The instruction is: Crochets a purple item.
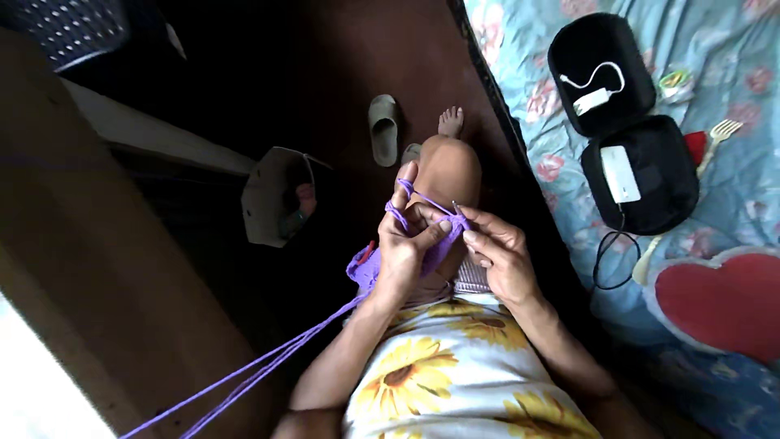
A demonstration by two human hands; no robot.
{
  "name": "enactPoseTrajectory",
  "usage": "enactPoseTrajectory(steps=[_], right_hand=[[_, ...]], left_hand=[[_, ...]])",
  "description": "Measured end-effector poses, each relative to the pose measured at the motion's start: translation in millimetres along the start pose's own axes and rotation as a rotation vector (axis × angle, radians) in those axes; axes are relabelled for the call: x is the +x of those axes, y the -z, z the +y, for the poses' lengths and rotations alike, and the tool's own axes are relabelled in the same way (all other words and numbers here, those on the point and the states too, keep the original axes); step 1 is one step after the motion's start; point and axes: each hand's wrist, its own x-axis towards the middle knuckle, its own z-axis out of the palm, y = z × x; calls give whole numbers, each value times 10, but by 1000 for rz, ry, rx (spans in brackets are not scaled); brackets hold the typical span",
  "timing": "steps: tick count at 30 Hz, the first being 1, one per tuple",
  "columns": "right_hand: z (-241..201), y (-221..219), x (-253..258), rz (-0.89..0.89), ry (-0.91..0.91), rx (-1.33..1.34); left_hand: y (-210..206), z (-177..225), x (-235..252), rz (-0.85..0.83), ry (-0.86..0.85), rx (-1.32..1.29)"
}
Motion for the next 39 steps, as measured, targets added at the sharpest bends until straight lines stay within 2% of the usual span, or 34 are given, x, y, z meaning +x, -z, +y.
enactPoseTrajectory(steps=[2, 4, 7, 11, 19, 23, 30, 39], right_hand=[[9, 72, 40, -38, 223, -353], [44, 108, 97, -23, 359, -614], [94, 129, 140, 16, 444, -860], [88, 144, 169, 26, 538, -1047], [82, 189, 215, -6, 653, -1114], [34, 137, 204, 21, 706, -1246], [7, 161, 212, -7, 740, -1282], [54, 180, 204, -6, 596, -1121]], left_hand=[[8, -11, 12, 37, -68, 71], [18, -33, 31, 75, -155, 189], [33, -84, 51, 103, -244, 326], [50, -139, 89, 115, -294, 390], [65, -116, 138, 132, -227, 421], [58, -138, 136, 139, -255, 449], [58, -143, 121, 142, -278, 532], [64, -153, 119, 123, -288, 552]])
